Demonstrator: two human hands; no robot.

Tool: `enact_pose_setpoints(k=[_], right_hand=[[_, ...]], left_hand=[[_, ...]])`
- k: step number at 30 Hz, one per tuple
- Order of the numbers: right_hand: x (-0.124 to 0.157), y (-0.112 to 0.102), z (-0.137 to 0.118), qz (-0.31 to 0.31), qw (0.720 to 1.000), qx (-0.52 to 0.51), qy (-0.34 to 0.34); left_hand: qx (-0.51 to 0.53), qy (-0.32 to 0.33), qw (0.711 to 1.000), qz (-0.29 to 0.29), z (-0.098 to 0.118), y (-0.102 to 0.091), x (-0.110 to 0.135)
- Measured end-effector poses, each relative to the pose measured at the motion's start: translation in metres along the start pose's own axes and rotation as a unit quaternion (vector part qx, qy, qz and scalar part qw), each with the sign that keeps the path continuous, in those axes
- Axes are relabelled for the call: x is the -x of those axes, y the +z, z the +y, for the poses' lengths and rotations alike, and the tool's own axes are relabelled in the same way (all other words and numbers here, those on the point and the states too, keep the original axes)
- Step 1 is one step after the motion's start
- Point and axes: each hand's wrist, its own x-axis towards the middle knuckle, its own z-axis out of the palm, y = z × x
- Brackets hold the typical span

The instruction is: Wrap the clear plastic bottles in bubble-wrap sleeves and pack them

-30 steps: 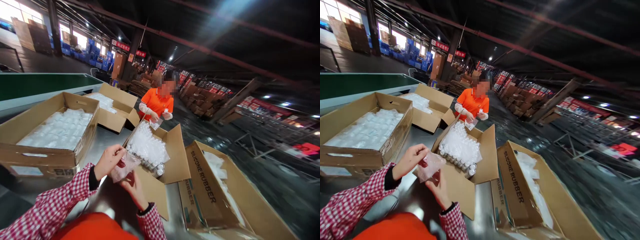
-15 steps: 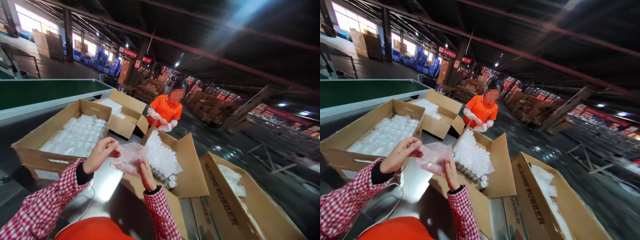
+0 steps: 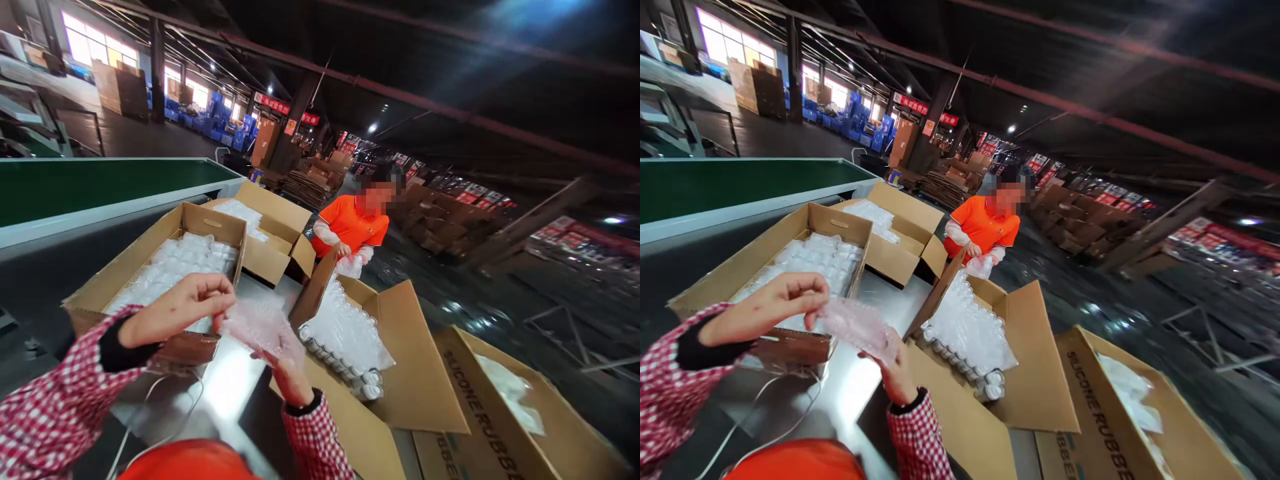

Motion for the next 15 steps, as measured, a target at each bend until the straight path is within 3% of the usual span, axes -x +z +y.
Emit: enact_pose_setpoints(k=[1,2,3,6,7,9,12,15], right_hand=[[-0.008,-0.003,-0.006,0.007,1.0,0.021,-0.018],[-0.015,-0.005,-0.014,0.005,0.998,0.047,-0.034],[-0.024,-0.005,-0.023,-0.008,0.996,0.078,-0.049],[-0.049,0.009,-0.047,-0.093,0.982,0.152,-0.059],[-0.058,0.019,-0.053,-0.12,0.981,0.15,-0.038],[-0.077,0.041,-0.059,-0.143,0.984,0.1,0.039],[-0.104,0.071,-0.053,-0.099,0.984,-0.025,0.148],[-0.126,0.083,-0.043,-0.063,0.963,-0.114,0.235]], left_hand=[[-0.05,-0.028,0.997,-0.052,0.006,-0.017,0.004],[-0.08,-0.041,0.994,-0.062,0.012,-0.034,0.005],[-0.092,-0.029,0.995,-0.022,0.017,-0.049,0.004],[-0.095,0.075,0.974,0.193,0.029,-0.074,-0.014],[-0.119,0.093,0.967,0.203,0.031,-0.075,-0.022],[-0.21,0.093,0.967,0.113,0.027,-0.069,-0.035],[-0.349,0.082,0.933,-0.044,0.004,-0.051,-0.042],[-0.437,0.09,0.894,-0.042,-0.031,-0.043,-0.041]])
